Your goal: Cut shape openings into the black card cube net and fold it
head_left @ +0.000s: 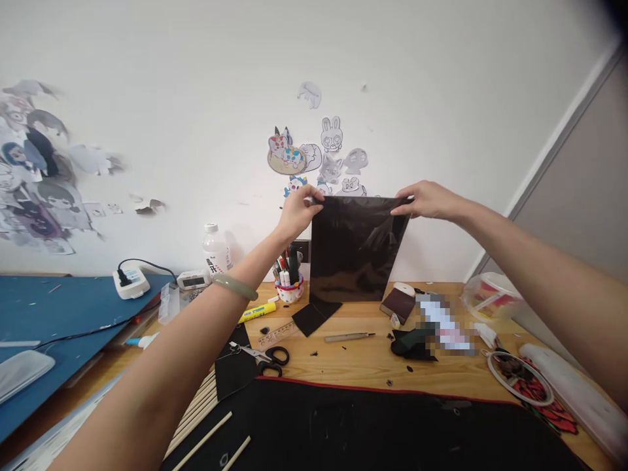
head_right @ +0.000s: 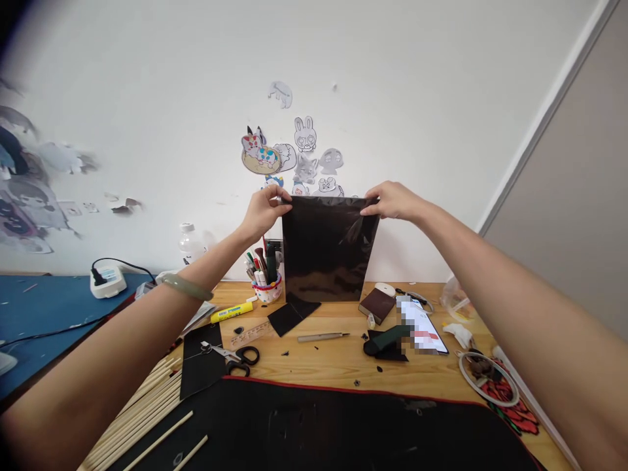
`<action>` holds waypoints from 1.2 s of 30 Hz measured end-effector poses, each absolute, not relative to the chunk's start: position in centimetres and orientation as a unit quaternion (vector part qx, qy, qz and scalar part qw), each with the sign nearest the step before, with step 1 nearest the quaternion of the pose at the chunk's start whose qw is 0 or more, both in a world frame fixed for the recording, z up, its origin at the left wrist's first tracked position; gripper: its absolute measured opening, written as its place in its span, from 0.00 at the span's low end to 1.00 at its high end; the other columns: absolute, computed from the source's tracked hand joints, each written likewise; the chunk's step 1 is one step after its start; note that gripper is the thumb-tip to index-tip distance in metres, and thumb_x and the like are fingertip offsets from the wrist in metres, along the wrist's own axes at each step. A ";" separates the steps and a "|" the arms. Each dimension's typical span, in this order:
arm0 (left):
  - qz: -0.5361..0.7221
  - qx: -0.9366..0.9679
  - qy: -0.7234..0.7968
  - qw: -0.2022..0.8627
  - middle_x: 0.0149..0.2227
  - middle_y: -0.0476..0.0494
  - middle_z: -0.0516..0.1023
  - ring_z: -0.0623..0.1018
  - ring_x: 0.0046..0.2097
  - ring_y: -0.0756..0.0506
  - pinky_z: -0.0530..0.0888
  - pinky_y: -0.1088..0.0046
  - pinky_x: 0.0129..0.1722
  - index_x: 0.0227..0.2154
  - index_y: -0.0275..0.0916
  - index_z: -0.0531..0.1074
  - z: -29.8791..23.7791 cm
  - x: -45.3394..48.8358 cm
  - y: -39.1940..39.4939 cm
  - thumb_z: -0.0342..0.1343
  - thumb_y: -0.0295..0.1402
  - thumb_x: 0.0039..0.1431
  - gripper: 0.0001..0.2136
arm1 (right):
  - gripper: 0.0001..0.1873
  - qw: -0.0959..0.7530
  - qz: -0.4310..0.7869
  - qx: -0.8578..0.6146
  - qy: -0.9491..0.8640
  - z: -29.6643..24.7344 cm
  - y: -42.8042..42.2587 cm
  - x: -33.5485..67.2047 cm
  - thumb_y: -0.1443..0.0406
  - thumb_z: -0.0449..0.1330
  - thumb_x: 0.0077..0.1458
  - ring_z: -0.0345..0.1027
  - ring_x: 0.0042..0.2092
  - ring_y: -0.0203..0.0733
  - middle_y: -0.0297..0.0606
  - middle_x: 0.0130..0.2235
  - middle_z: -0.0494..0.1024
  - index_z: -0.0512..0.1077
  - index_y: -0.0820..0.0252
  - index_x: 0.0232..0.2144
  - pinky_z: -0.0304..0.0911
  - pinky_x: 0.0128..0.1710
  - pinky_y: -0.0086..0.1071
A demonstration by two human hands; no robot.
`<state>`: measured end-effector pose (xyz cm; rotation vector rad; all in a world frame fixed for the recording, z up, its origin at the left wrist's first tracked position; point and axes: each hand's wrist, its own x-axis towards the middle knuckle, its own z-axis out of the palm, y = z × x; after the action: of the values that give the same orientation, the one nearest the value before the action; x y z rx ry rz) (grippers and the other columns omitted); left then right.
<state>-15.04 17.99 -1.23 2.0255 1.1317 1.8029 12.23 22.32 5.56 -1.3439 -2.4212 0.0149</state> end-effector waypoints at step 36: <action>0.347 0.746 0.531 0.204 0.35 0.47 0.77 0.75 0.39 0.47 0.71 0.69 0.41 0.31 0.40 0.73 -6.6 -17.0 6.1 0.46 0.36 0.56 0.11 | 0.16 0.326 0.209 -0.741 -0.549 -11.8 25.5 27.5 0.62 0.53 0.56 0.66 0.43 0.41 0.42 0.46 0.68 0.64 0.63 0.47 0.64 0.40 0.41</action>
<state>-17.01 6.10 -6.61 2.0801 1.4821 0.9672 27.54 25.50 -11.85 -1.9417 -1.4380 0.5464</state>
